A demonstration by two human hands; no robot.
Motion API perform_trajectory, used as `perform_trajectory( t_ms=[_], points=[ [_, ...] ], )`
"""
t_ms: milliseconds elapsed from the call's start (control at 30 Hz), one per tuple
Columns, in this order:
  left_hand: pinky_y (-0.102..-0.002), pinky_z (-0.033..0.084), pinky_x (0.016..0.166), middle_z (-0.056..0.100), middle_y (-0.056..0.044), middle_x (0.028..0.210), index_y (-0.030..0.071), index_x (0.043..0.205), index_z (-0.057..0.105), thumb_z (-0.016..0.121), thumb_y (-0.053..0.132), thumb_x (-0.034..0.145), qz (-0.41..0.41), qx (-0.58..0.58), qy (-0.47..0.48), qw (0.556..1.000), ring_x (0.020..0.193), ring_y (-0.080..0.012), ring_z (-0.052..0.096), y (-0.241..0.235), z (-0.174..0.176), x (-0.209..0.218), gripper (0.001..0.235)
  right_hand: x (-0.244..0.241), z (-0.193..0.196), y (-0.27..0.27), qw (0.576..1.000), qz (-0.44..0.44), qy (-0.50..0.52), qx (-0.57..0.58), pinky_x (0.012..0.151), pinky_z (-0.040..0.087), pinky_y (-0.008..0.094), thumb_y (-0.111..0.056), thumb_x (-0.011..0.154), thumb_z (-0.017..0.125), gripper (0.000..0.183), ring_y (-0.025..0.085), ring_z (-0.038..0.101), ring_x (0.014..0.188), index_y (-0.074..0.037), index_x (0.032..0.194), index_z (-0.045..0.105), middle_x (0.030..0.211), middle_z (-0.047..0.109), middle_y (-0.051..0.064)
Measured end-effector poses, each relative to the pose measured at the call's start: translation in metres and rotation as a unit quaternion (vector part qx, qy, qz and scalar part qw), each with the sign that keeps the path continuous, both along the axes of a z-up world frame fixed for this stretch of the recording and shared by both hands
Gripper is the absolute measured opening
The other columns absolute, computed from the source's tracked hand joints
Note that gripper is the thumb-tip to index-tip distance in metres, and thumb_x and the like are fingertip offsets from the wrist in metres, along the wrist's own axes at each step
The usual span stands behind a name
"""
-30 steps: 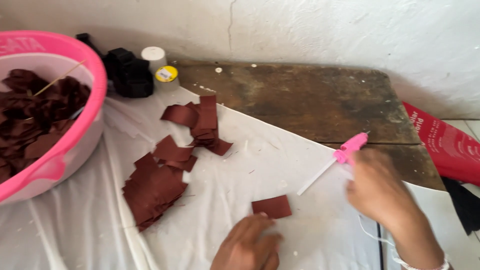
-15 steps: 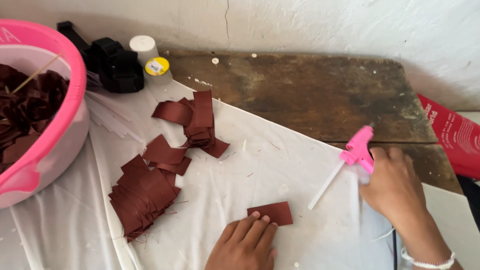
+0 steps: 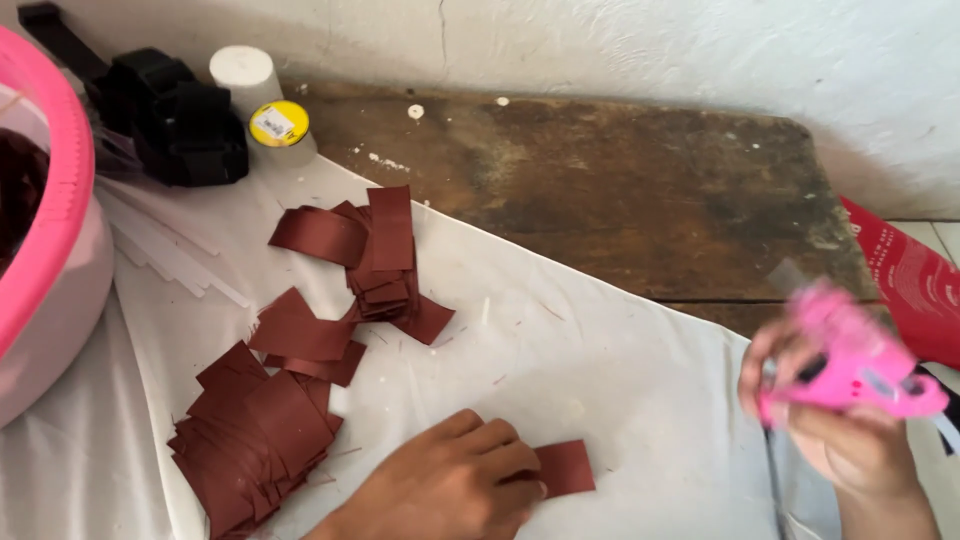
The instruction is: The person repeatedly picks up small rectangular brown fabric pieces, applies hot glue with a pink glue gun, folds the pieces, and presses them to form small triangular shapes. The finished pieces are placed into a pink basin on the left.
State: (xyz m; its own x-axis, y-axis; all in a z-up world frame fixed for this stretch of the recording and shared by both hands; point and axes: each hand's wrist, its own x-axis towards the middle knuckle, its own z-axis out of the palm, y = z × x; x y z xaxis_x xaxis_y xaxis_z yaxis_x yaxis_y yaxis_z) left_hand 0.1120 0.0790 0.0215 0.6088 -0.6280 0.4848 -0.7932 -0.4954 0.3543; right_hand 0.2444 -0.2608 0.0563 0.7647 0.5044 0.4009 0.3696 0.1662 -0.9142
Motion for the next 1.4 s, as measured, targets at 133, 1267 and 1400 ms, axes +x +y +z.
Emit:
perform_trajectory(
  t_ms=[133,1267,1400],
  points=[
    [-0.037,0.039,0.068,0.060,-0.005,0.084,0.009,0.080,0.065,0.063,0.010,0.106,0.023,0.015,-0.012,1.000,0.083,-0.0264,0.053,-0.001,-0.017,-0.004,0.025,0.007,-0.067,-0.035,0.967,0.103,0.223,-0.069,0.046,0.047,0.028,-0.019,0.086,0.083,0.076,0.013,0.059,0.062,0.006,0.148,0.048,0.094,0.074,0.008],
    [-0.034,0.038,0.055,0.048,-0.003,0.076,0.011,0.070,0.053,0.062,-0.004,0.098,0.092,0.041,-0.020,0.995,0.068,-0.0212,0.045,-0.009,-0.025,-0.015,0.034,-0.065,-0.034,0.039,0.886,0.017,-0.073,-0.457,0.051,0.020,0.032,-0.023,0.078,0.087,0.052,0.013,0.031,0.050,-0.013,0.058,0.040,0.059,0.029,-0.002],
    [-0.034,0.040,0.056,0.051,-0.004,0.078,0.010,0.072,0.055,0.062,-0.004,0.097,0.090,0.049,-0.030,0.994,0.070,-0.0222,0.047,-0.009,-0.025,-0.014,0.030,-0.066,-0.033,0.038,0.891,0.005,-0.070,-0.448,0.050,0.024,0.030,-0.032,0.074,0.093,0.056,0.013,0.032,0.049,-0.013,0.057,0.043,0.058,0.029,-0.002]
  ],
)
